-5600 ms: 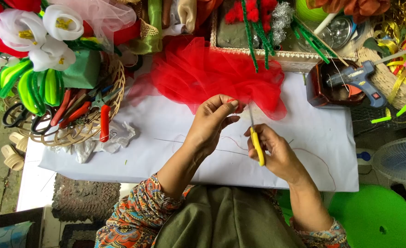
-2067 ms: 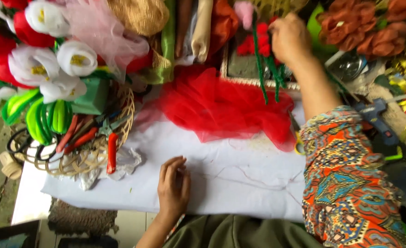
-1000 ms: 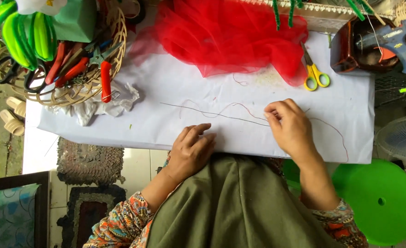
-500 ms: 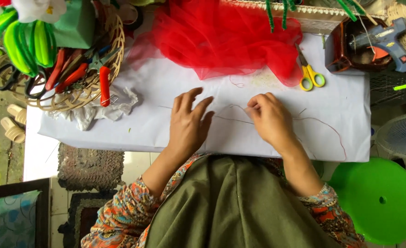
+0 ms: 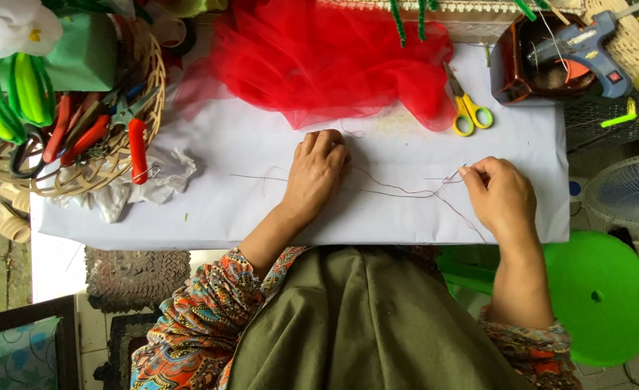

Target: Cutting a piece of red tulle fabric with scissors and then smoothing and folding it on a work surface.

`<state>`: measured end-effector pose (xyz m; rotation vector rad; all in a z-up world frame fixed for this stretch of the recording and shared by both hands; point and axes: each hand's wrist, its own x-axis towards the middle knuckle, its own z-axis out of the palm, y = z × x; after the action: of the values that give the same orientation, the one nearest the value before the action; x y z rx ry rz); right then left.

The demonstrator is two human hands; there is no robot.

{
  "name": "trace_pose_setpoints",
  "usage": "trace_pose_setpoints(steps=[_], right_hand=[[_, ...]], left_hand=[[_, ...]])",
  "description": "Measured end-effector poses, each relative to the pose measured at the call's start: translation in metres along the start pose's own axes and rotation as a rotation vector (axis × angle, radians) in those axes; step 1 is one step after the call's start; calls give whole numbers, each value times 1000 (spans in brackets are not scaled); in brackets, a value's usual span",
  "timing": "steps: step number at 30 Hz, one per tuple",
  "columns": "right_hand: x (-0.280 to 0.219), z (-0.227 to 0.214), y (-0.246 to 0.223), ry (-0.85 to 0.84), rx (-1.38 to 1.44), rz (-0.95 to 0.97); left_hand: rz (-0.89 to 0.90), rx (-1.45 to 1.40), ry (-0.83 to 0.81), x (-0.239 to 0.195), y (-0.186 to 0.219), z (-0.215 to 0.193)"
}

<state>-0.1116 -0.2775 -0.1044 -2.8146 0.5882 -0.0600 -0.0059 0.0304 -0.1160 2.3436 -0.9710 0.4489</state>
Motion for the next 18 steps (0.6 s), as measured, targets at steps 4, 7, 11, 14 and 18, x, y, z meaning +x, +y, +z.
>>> trace_pose_setpoints(steps=[4, 7, 11, 14, 18], right_hand=[[-7, -10, -31, -39, 35, 85], [-7, -5, -33, -34, 44, 154], [2, 17, -4, 32, 100, 123], [2, 16, -3, 71, 198, 133], [-2, 14, -13, 172, 591, 206]], left_hand=[[18, -16, 8, -1, 3, -2], [40, 19, 12, -3, 2, -1], [31, 35, -5, -4, -2, 1], [33, 54, 2, -5, -2, 3], [27, 15, 37, -3, 4, -5]])
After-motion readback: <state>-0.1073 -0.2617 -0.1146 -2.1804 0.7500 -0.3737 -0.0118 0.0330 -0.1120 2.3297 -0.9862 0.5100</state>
